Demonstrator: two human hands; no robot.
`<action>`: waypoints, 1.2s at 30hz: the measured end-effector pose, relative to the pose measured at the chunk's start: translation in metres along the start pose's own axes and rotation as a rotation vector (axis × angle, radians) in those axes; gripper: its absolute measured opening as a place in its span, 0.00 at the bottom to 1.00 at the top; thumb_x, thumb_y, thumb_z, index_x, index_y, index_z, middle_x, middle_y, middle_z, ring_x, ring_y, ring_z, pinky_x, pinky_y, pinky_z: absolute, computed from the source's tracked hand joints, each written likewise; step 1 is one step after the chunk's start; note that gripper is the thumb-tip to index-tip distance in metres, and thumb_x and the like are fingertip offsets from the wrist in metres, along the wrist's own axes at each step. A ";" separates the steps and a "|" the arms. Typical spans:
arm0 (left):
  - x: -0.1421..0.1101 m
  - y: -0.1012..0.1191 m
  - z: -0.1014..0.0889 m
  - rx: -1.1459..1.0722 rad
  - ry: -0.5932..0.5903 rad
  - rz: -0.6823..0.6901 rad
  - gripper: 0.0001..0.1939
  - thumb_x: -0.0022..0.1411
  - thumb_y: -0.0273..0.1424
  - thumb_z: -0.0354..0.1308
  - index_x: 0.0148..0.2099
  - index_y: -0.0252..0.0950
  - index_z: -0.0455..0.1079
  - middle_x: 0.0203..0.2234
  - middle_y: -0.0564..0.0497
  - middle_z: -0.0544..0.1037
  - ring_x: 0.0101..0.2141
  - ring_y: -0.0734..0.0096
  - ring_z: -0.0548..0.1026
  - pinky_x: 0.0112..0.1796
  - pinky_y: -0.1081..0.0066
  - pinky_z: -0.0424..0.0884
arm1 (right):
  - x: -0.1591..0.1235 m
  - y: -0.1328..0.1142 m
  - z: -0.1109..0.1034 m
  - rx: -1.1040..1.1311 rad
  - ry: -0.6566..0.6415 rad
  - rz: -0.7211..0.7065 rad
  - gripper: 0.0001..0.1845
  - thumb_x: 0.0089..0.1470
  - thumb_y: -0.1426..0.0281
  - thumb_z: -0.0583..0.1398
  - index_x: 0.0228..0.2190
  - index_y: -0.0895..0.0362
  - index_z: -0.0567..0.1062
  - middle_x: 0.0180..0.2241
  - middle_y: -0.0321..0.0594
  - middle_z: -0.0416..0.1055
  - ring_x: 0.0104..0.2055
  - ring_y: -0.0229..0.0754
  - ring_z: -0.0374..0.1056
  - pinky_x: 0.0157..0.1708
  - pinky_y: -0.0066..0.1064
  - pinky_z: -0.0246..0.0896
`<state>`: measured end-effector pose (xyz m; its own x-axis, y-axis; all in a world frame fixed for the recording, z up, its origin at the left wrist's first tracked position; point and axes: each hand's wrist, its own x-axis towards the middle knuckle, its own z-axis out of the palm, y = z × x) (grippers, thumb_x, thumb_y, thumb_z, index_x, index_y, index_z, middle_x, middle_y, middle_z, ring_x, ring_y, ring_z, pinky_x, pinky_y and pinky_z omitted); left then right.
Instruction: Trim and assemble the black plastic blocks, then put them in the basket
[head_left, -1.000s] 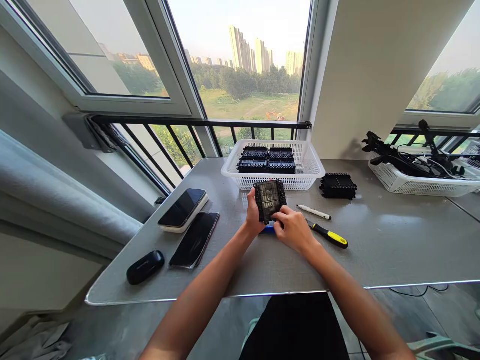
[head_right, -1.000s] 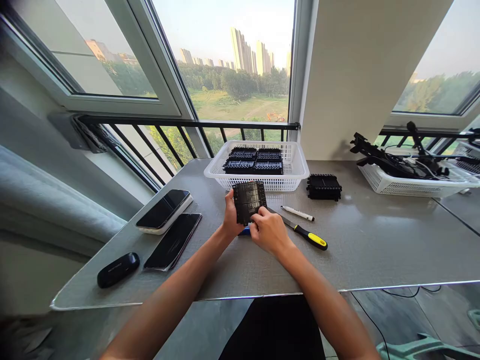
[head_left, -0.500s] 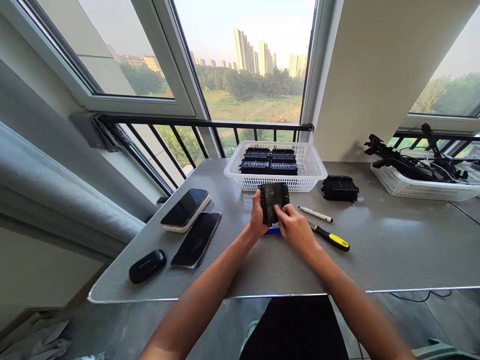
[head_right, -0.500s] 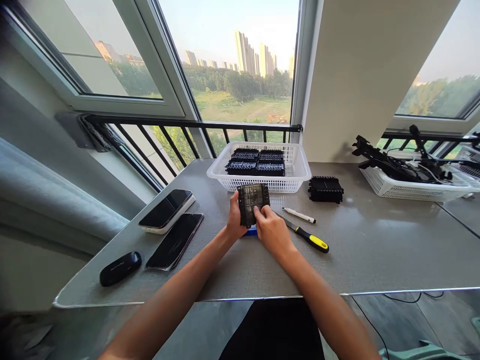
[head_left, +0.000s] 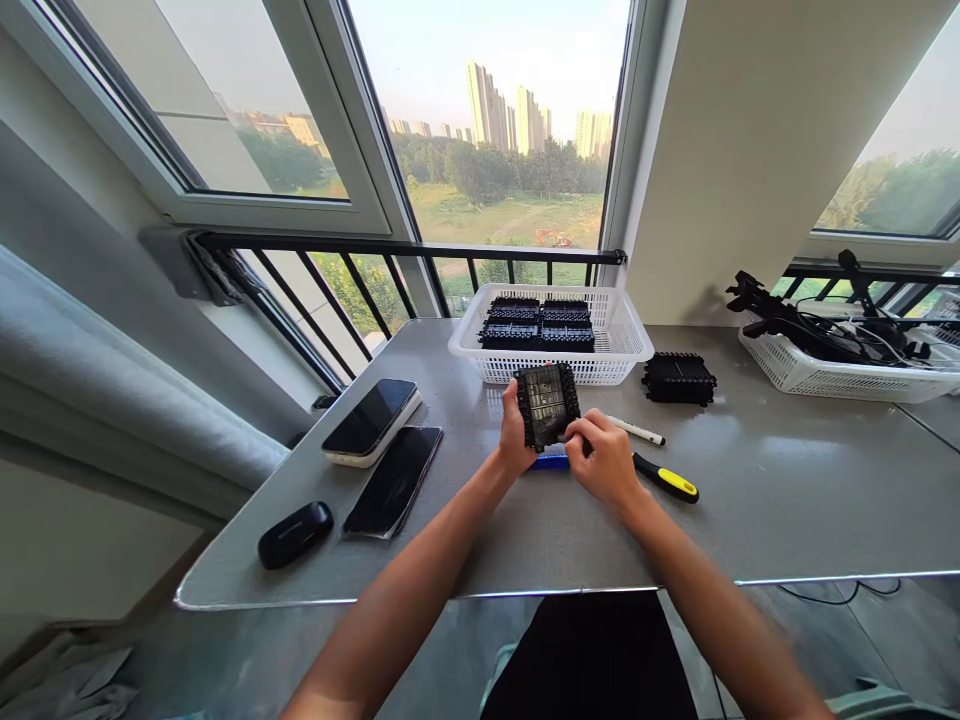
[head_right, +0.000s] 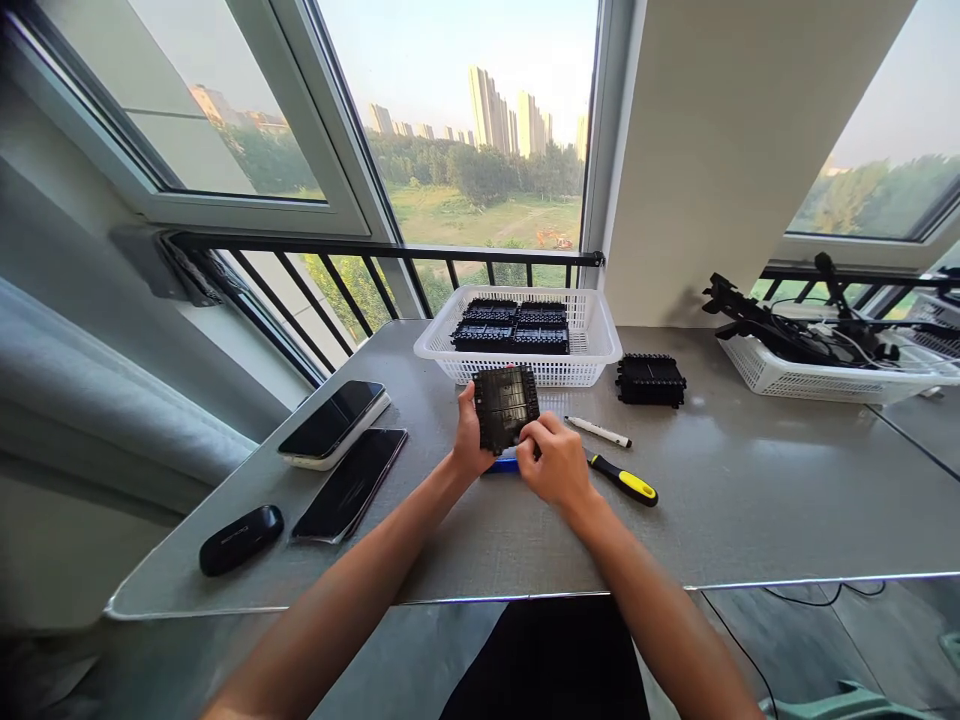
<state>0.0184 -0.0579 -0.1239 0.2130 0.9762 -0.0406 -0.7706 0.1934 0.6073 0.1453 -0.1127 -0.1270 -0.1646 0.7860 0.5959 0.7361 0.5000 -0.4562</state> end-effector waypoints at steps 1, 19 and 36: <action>-0.001 0.000 0.000 0.002 -0.003 -0.007 0.29 0.63 0.50 0.48 0.55 0.34 0.70 0.39 0.45 0.81 0.40 0.61 0.79 0.46 0.63 0.73 | 0.000 0.001 0.000 0.043 0.072 0.016 0.14 0.58 0.74 0.52 0.33 0.57 0.77 0.32 0.40 0.69 0.33 0.39 0.67 0.38 0.29 0.64; -0.015 -0.030 0.002 0.118 -0.067 -0.152 0.29 0.63 0.49 0.50 0.57 0.35 0.70 0.44 0.46 0.81 0.47 0.58 0.77 0.49 0.65 0.72 | 0.003 0.006 -0.004 -0.250 -0.023 0.103 0.23 0.63 0.71 0.49 0.56 0.60 0.71 0.41 0.48 0.67 0.36 0.43 0.68 0.37 0.33 0.66; -0.013 -0.024 0.006 0.117 -0.141 -0.130 0.31 0.62 0.50 0.51 0.58 0.34 0.69 0.47 0.44 0.79 0.52 0.55 0.74 0.56 0.60 0.66 | 0.006 0.000 -0.004 0.091 0.264 0.119 0.18 0.63 0.67 0.52 0.48 0.55 0.76 0.38 0.43 0.71 0.40 0.43 0.69 0.43 0.35 0.66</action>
<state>0.0378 -0.0762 -0.1331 0.3938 0.9190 -0.0181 -0.6582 0.2957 0.6923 0.1473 -0.1095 -0.1211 0.1043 0.7251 0.6807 0.6763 0.4500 -0.5831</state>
